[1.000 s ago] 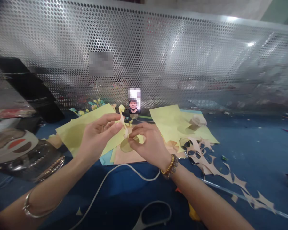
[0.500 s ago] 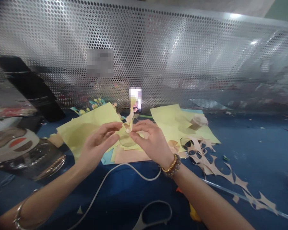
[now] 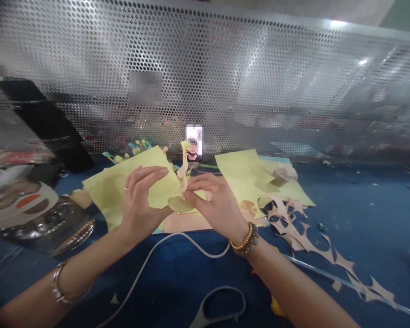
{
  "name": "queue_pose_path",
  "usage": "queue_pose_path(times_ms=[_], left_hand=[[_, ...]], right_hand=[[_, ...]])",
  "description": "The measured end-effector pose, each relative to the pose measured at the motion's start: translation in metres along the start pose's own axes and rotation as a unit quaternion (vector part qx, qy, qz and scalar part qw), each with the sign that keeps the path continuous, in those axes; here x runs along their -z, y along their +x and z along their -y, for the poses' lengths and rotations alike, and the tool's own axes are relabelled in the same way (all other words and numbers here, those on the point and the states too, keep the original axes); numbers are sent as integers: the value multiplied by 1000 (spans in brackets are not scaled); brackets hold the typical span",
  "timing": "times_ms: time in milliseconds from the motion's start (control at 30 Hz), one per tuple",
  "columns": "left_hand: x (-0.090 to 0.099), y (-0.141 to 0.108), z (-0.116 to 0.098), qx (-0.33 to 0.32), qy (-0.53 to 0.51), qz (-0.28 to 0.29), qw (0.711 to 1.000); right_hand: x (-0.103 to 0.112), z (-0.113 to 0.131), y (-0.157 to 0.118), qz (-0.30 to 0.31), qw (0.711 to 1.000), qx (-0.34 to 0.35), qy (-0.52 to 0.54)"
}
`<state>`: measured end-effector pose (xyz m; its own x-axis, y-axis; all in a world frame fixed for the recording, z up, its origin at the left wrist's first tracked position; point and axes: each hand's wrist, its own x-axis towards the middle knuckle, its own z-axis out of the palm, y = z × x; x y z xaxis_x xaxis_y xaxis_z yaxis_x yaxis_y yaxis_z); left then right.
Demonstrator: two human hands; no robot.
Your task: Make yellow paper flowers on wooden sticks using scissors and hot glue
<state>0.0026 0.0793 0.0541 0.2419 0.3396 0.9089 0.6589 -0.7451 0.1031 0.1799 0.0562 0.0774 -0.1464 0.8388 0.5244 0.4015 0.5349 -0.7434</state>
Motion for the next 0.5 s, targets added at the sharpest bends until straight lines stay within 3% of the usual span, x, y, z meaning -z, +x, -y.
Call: queue_pose_path(times_ms=[233, 500], left_hand=[[2, 1, 0, -29, 19, -18, 999], [4, -13, 1, -3, 15, 65, 998]], right_hand=[[-2, 1, -2, 2, 1000, 4, 5], [1, -3, -2, -13, 1000, -6, -14]])
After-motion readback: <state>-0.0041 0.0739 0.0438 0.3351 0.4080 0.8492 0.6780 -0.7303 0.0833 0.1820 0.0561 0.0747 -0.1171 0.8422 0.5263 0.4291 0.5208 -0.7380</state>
